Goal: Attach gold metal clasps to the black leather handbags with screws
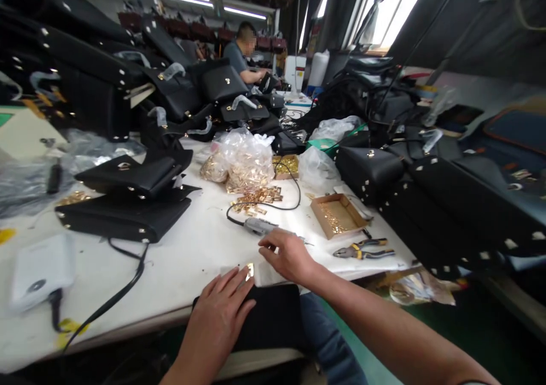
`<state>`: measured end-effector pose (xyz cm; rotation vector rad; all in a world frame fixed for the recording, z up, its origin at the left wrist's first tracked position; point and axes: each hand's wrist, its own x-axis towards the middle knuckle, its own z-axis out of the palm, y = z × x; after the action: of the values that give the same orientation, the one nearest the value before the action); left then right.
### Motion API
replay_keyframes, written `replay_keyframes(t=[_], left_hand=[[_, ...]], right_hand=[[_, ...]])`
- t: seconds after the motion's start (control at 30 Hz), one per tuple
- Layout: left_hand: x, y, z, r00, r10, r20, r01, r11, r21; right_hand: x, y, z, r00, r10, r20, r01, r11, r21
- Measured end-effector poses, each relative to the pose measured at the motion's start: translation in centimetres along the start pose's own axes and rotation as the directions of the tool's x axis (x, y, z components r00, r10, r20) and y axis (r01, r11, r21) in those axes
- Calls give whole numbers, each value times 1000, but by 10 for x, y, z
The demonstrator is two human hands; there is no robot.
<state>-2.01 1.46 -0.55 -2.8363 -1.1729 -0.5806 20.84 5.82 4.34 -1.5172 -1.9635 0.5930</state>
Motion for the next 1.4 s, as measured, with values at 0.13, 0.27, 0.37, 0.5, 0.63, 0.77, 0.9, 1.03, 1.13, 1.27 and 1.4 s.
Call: replay_keyframes(t=[0.13,0.27,0.37,0.5,0.63,0.77,0.9,1.03,1.13,1.27,1.4], left_hand=[[0,-3,3,1000,11,-16,-10,999,43],[1,-3,4,1000,10,-16,-9,999,43],[1,-3,4,1000,10,-25,-8,999,46],[1,-2,4,1000,14,-24,-13,998,56],[0,-1,4,1000,-4,-8,4,999,48],[0,0,4,1000,-27,6,27,1000,8],[0,0,3,998,-58,11,58,998,-34],[-2,1,3,999,-54,0,54,998,-37],[-2,0,5,999,-50,1,50,999,-21],[-2,0,5,999,-43,6,43,999,-13],[-1,2,2,999,-48,18,49,999,-19]], right_hand=[[1,27,-44,989,102,-104,-111,990,-87],[7,43,-62,979,183,-90,-196,967,-160],[18,34,-42,989,137,56,-110,932,-345],[37,23,-12,983,123,139,-51,898,-437],[40,34,-30,986,104,131,-52,934,-353],[37,52,-80,983,178,-40,-166,965,202],[50,69,-114,884,385,-266,-89,697,711],[64,82,-114,751,494,-438,-60,712,700],[70,89,-103,703,493,-512,-95,780,619],[76,96,-88,715,444,-540,-80,820,567],[81,104,-80,731,434,-526,-108,836,538]])
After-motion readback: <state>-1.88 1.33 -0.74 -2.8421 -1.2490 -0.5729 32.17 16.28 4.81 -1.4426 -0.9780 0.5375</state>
